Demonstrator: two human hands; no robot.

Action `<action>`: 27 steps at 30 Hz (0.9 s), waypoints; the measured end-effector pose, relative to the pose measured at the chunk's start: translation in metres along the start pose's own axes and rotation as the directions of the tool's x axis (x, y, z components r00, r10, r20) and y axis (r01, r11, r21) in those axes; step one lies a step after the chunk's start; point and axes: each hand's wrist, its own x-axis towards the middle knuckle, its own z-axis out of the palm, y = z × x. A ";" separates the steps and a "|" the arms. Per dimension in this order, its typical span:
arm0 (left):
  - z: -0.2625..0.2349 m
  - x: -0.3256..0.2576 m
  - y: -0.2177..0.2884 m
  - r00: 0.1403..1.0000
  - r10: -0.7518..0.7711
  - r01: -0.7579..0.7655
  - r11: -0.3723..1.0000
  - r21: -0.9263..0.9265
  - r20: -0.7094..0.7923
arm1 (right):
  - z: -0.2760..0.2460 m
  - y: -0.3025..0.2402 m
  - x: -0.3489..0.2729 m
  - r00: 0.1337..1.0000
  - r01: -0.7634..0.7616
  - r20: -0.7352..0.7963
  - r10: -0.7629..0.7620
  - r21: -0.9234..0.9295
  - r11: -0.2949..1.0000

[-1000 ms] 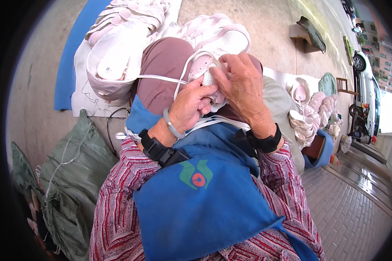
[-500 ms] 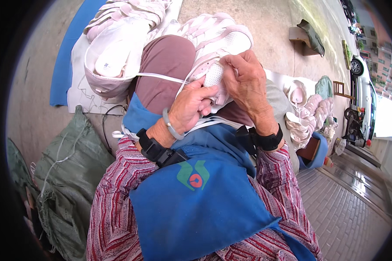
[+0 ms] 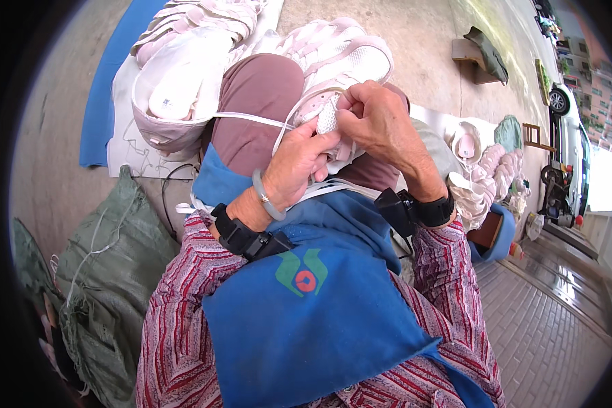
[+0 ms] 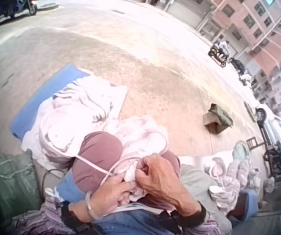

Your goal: Lacing a pair of pink and white sneakers while sitting in an outdoor work area.

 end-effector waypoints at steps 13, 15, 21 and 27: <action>0.008 -0.015 0.008 0.997 0.019 -0.016 0.999 0.032 -0.079 | 0.000 0.007 -0.002 0.999 0.025 -0.047 -0.017 0.167 0.986; -0.002 -0.024 0.015 0.999 -0.003 0.010 0.993 0.118 -0.054 | -0.018 0.002 -0.004 0.985 -0.116 0.155 0.071 0.304 0.946; -0.002 -0.034 0.055 0.955 0.294 -0.140 0.588 0.797 -0.049 | -0.024 0.004 -0.012 0.988 -0.004 0.150 -0.042 0.292 0.956; 0.002 0.004 0.057 0.806 0.526 -0.340 0.038 0.939 0.271 | -0.011 0.008 -0.011 0.970 0.207 -0.156 -0.188 0.109 0.972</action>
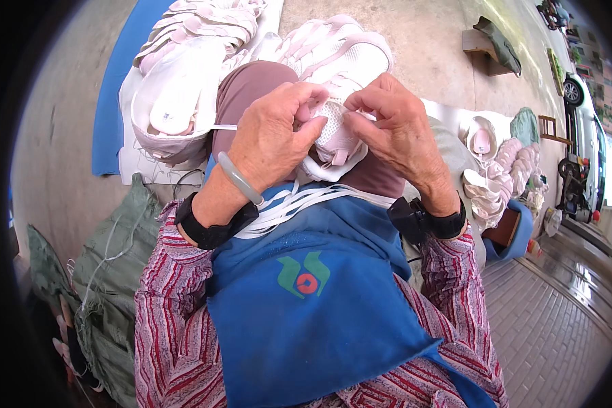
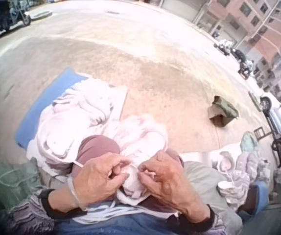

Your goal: Lacing a pair of pink and white sneakers while sitting in an outdoor work area.

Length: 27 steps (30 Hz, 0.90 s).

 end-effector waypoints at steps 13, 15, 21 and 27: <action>0.016 0.032 -0.012 0.981 0.192 -0.194 0.980 -0.047 -0.039 | 0.031 0.009 -0.001 0.824 0.263 -0.361 -0.437 -0.439 0.859; 0.015 0.035 -0.015 0.969 0.242 -0.240 0.970 -0.039 0.045 | 0.032 0.011 -0.003 0.821 0.256 -0.377 -0.428 -0.427 0.867; -0.005 0.043 -0.011 0.949 0.166 -0.163 0.986 -0.036 0.269 | 0.032 0.015 -0.003 0.805 0.262 -0.427 -0.411 -0.367 0.893; 0.008 0.046 -0.018 0.935 0.338 -0.339 0.941 -0.013 0.108 | 0.034 0.014 -0.001 0.818 0.222 -0.418 -0.395 -0.405 0.887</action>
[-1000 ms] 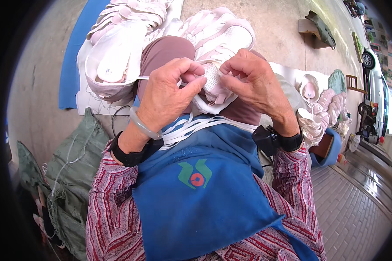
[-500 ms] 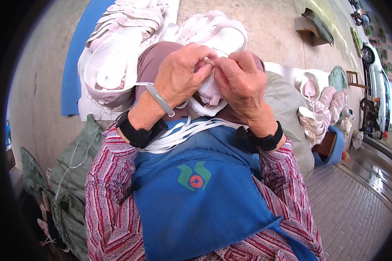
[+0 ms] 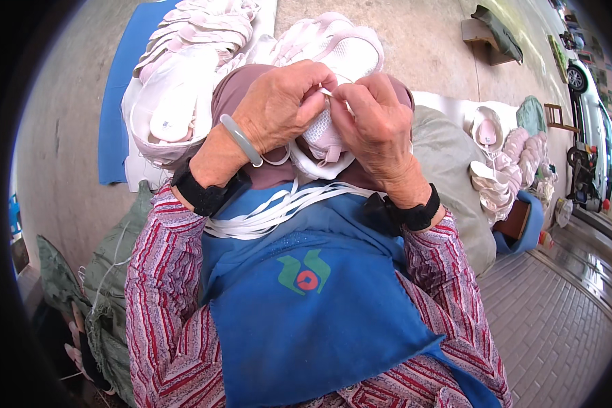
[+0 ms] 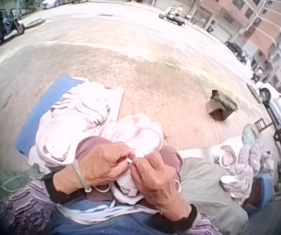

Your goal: Lacing a pair of pink and white sneakers while sitting in an outdoor work area.

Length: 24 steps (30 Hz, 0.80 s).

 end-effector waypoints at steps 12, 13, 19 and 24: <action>-0.019 0.008 -0.007 0.844 -0.324 0.485 0.801 -0.350 0.427 | -0.003 -0.001 -0.007 0.995 -0.099 -0.015 0.100 0.068 0.993; -0.020 0.008 -0.005 0.841 -0.320 0.486 0.801 -0.350 0.436 | -0.008 -0.002 -0.008 0.987 -0.157 0.040 0.153 0.129 0.979; -0.026 0.004 -0.001 0.816 -0.400 0.529 0.807 -0.262 0.417 | -0.044 0.014 -0.037 0.892 -0.392 0.315 0.324 0.183 0.902; -0.016 0.002 -0.004 0.855 -0.389 0.469 0.862 -0.191 0.343 | -0.036 0.011 -0.048 0.866 -0.431 0.351 0.357 0.161 0.888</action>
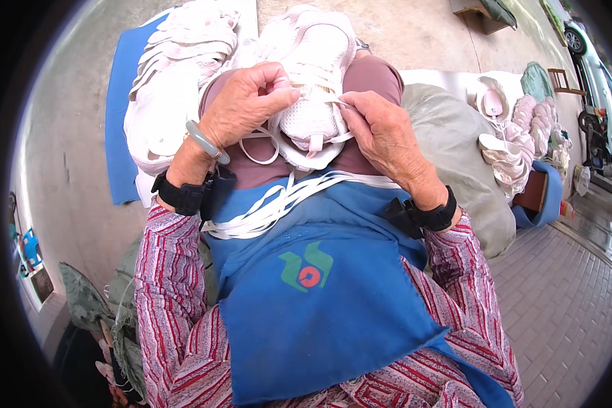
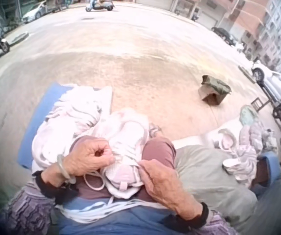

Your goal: Lacing a pair of pink and white sneakers while sitting in an outdoor work area.

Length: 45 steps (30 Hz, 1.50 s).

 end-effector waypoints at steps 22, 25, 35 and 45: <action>-0.023 -0.052 0.024 0.890 0.279 -0.036 0.831 0.555 -0.360 | -0.036 -0.002 -0.001 0.993 0.035 -0.111 -0.036 -0.012 0.999; -0.050 -0.076 0.044 0.965 -0.135 0.253 0.714 0.652 -0.226 | -0.015 -0.004 0.006 0.994 0.098 -0.034 -0.101 -0.085 0.992; -0.149 -0.162 0.003 0.857 -0.429 0.516 0.702 0.491 -0.286 | -0.022 0.004 0.004 0.959 0.268 0.010 -0.282 -0.337 0.903; -0.173 -0.159 -0.034 0.673 -0.100 0.324 0.931 0.170 -0.732 | -0.035 0.009 -0.008 0.991 0.134 0.029 -0.132 -0.355 0.925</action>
